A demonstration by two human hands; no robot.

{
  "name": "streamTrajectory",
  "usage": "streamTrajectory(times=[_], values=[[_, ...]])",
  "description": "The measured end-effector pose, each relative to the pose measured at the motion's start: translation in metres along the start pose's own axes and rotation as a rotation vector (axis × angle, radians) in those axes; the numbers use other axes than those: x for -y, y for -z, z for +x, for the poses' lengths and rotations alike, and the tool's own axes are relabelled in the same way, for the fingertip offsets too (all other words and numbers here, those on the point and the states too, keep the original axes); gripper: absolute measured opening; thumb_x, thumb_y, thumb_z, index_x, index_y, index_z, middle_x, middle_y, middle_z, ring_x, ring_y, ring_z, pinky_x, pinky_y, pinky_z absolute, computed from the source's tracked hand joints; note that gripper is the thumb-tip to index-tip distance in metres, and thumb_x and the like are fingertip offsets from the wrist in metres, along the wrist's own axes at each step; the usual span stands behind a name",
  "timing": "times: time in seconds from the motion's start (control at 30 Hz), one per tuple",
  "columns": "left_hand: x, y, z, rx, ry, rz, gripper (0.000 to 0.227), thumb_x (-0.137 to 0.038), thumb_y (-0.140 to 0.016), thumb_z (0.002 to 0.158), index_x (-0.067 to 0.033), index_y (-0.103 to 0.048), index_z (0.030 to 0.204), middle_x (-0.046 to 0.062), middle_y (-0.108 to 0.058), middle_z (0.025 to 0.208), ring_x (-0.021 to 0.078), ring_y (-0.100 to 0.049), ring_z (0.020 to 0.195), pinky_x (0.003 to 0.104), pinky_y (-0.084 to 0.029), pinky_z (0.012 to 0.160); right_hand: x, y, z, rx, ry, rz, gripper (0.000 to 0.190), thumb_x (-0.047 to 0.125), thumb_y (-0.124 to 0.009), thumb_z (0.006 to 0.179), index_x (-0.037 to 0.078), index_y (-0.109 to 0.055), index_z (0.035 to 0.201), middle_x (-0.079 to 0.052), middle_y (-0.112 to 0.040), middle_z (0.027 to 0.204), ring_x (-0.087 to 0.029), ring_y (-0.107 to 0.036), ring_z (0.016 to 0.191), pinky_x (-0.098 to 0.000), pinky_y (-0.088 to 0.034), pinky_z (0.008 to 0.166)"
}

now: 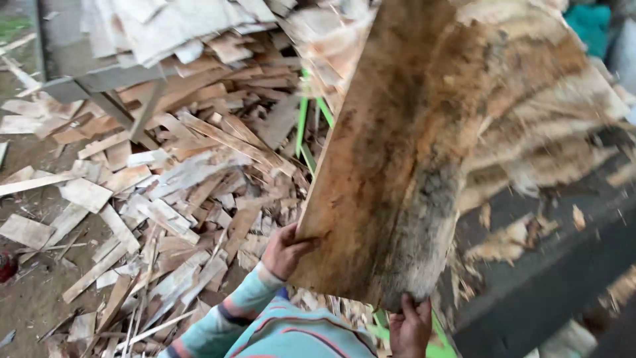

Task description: The recorder is using a manual guillotine-style machine to trim and cut thin sheets of wood veneer in a workshop.

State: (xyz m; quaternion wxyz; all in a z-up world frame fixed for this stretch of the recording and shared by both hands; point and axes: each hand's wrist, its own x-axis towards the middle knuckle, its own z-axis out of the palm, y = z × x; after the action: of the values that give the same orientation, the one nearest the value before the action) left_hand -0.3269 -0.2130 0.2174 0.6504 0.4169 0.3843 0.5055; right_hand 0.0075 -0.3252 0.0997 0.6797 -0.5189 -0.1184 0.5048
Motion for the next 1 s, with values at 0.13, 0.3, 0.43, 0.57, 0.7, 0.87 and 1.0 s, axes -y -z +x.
streamTrajectory(times=[0.13,0.3,0.43,0.57,0.7,0.87,1.0], values=[[-0.074,0.132,0.078,-0.125,-0.235,0.164,0.030,0.006,-0.070,0.082,0.0009,-0.075,0.111,0.007,-0.079,0.104,0.0176,-0.073,0.100,0.030,-0.058,0.094,0.055,-0.239,0.054,0.033,-0.084,-0.345,0.047,0.007,-0.063,0.099,0.011,-0.057,0.146,-0.002,-0.061,0.104,-0.009,-0.045,0.064,-0.0224,-0.034,0.041],[-0.281,0.309,0.254,-0.415,-0.113,0.011,0.070,-0.052,-0.061,0.091,-0.0075,-0.049,0.144,0.016,-0.056,0.140,0.0356,-0.059,0.122,0.057,-0.054,0.096,0.054,-0.557,0.176,0.693,0.151,-0.214,0.070,0.021,-0.064,0.098,0.008,-0.028,0.157,-0.027,-0.061,0.126,-0.029,-0.066,0.107,-0.0422,-0.059,0.090],[-0.245,0.466,0.298,-0.824,-0.043,-0.266,0.068,-0.054,-0.062,0.086,-0.0283,-0.041,0.146,0.007,-0.051,0.133,0.0406,-0.065,0.108,0.065,-0.055,0.084,-0.036,-0.597,0.112,0.846,0.255,-0.527,0.060,0.023,-0.065,0.096,0.001,-0.045,0.149,-0.016,-0.065,0.125,-0.023,-0.069,0.097,-0.0368,-0.061,0.081],[-0.027,0.533,0.226,-0.892,-0.075,-0.131,0.052,-0.038,-0.068,0.097,-0.0097,-0.058,0.139,0.003,-0.068,0.112,0.0204,-0.064,0.101,0.046,-0.049,0.082,-0.128,-0.483,0.061,1.447,-0.048,-0.710,0.049,0.020,-0.057,0.107,-0.002,-0.047,0.150,-0.020,-0.058,0.133,-0.029,-0.062,0.121,-0.0441,-0.056,0.108],[0.040,0.489,0.157,-0.841,0.195,-0.174,0.052,-0.036,-0.062,0.099,-0.0134,-0.057,0.146,-0.002,-0.072,0.121,0.0171,-0.064,0.108,0.039,-0.039,0.081,-0.217,-0.245,0.092,0.816,-0.660,-0.958,0.071,0.029,-0.072,0.090,0.007,-0.046,0.153,-0.021,-0.061,0.144,-0.034,-0.064,0.121,-0.0424,-0.056,0.096],[0.046,0.454,0.128,-0.736,0.257,-0.234,0.053,-0.037,-0.059,0.097,-0.0163,-0.055,0.146,-0.001,-0.072,0.122,0.0210,-0.063,0.105,0.042,-0.040,0.078,-0.288,0.055,0.184,0.271,-0.735,-0.545,0.050,0.013,-0.068,0.095,0.004,-0.051,0.141,-0.017,-0.066,0.130,-0.027,-0.068,0.118,-0.0410,-0.057,0.098],[0.085,0.404,0.140,-0.524,0.429,-0.228,0.054,-0.038,-0.057,0.096,-0.0185,-0.053,0.146,0.000,-0.071,0.122,0.0242,-0.062,0.103,0.045,-0.041,0.076,-0.264,0.170,0.098,0.398,-0.885,-0.066,0.022,0.024,-0.060,0.098,0.014,-0.058,0.117,-0.011,-0.068,0.109,-0.028,-0.069,0.103,-0.0413,-0.057,0.086]])
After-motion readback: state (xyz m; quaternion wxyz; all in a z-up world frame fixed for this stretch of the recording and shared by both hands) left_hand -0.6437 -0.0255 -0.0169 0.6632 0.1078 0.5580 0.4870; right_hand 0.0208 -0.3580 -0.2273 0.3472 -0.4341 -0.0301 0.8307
